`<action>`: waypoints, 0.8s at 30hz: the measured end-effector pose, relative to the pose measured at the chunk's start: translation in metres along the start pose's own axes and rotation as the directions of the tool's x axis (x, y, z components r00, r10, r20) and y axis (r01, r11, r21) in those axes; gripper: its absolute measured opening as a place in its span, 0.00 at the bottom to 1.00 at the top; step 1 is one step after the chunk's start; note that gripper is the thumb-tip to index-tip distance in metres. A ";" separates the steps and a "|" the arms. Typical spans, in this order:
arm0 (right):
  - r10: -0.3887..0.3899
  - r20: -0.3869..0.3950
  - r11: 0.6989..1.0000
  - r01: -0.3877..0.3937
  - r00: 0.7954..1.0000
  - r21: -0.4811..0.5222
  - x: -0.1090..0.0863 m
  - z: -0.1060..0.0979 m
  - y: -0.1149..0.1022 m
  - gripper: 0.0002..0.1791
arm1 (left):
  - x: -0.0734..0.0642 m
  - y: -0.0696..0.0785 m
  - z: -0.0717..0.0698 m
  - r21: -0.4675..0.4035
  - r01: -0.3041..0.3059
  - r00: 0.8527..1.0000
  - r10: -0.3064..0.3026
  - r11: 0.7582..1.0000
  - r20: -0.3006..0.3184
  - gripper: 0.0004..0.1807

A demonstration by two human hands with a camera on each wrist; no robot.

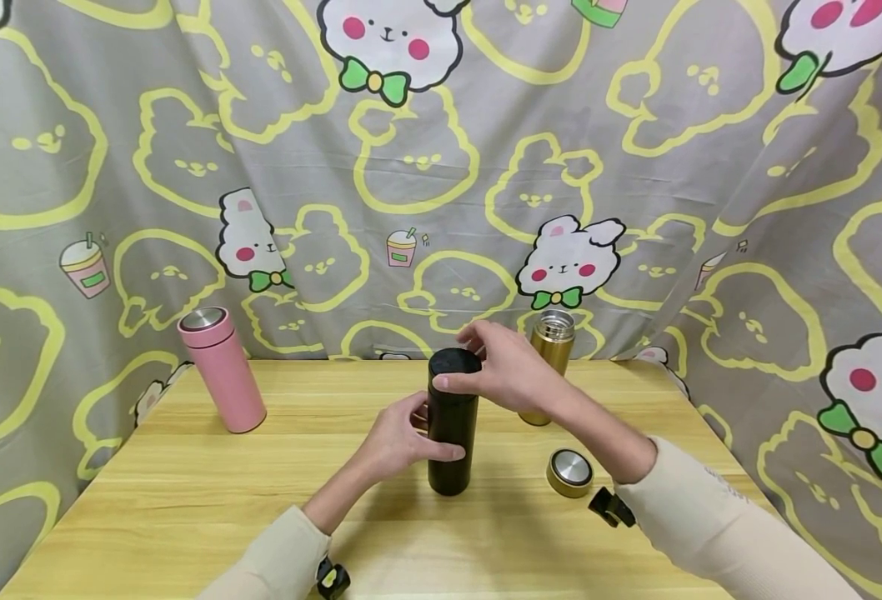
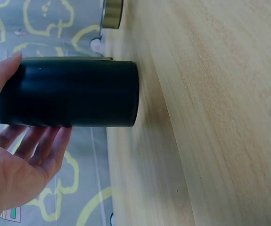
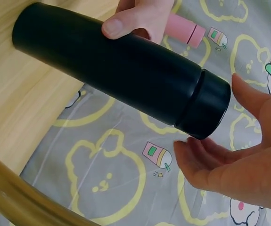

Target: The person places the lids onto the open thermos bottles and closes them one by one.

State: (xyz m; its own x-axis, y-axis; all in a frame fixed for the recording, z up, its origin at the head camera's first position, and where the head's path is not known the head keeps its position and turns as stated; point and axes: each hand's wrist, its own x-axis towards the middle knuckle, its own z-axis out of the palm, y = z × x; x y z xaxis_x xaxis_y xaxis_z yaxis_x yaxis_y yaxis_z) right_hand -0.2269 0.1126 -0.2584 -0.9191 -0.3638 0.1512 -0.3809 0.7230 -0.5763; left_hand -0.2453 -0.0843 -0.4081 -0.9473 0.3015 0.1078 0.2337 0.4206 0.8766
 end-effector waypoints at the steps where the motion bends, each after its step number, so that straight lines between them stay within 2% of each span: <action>1: -0.009 0.012 1.000 0.009 1.000 0.007 0.000 -0.001 0.000 0.35 | 0.000 0.000 0.000 0.000 -0.001 1.000 0.001 1.000 0.000 0.32; 6: -0.054 0.105 0.995 0.045 0.993 0.090 0.000 -0.008 0.002 0.31 | 0.001 0.000 0.000 -0.001 -0.004 1.000 0.004 1.000 0.007 0.32; 8: -0.048 0.145 0.993 0.031 0.988 0.117 0.000 -0.010 0.002 0.30 | 0.001 0.000 0.000 -0.002 -0.003 1.000 0.003 1.000 0.008 0.32; 12: -0.044 0.188 0.993 0.022 0.981 0.116 0.000 -0.011 0.003 0.31 | 0.001 -0.001 -0.001 -0.001 0.001 1.000 -0.001 1.000 0.008 0.32; 18: -0.044 0.166 0.995 0.028 0.985 0.096 0.001 -0.010 0.003 0.30 | 0.001 -0.001 -0.001 -0.002 0.001 1.000 -0.001 1.000 0.010 0.32; 24: -0.024 0.085 0.997 0.018 0.996 0.072 0.001 -0.006 0.002 0.29 | 0.001 0.000 0.000 -0.002 0.002 1.000 -0.002 1.000 0.013 0.32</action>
State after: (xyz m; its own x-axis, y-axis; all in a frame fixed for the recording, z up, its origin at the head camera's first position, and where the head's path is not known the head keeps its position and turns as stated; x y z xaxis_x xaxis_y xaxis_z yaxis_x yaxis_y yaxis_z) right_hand -0.2290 0.1175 -0.2543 -0.8977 -0.4301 0.0960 -0.3893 0.6718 -0.6302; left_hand -0.2461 -0.0847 -0.4082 -0.9447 0.3123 0.1001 0.2317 0.4196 0.8776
